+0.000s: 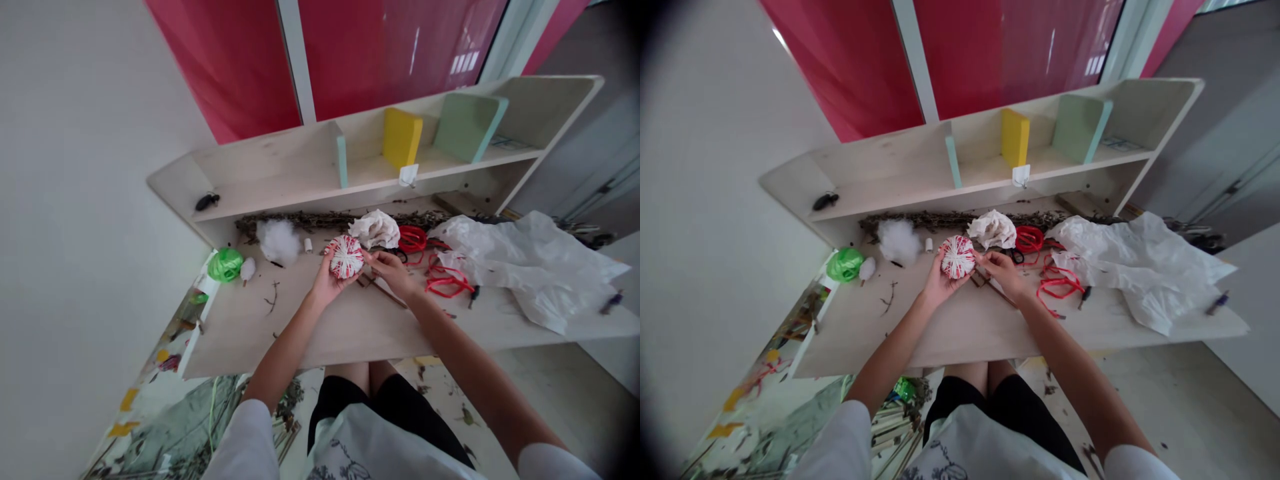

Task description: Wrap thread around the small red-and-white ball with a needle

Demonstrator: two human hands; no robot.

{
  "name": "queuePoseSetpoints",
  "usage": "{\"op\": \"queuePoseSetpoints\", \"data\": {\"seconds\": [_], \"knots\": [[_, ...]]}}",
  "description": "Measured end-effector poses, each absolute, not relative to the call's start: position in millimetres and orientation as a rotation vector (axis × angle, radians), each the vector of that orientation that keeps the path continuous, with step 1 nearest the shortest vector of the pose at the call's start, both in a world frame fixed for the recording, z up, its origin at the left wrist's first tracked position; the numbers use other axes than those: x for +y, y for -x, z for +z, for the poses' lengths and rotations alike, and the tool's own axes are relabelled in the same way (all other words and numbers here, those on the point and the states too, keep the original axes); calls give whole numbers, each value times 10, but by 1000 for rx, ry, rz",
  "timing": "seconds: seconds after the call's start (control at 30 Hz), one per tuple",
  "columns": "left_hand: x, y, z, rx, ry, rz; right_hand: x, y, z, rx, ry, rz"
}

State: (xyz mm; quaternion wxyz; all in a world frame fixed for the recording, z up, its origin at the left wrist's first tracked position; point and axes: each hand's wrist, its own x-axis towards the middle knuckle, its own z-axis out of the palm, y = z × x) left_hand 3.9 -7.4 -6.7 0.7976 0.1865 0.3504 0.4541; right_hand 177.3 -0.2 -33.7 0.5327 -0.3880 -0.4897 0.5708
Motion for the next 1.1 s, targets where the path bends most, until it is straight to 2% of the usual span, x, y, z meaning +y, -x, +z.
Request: {"op": "queuePoseSetpoints", "data": {"seconds": [1.1], "knots": [[-115, -106, 4, 790, -352, 1012, 2, -1755, -331, -1208, 938, 1251]]}}
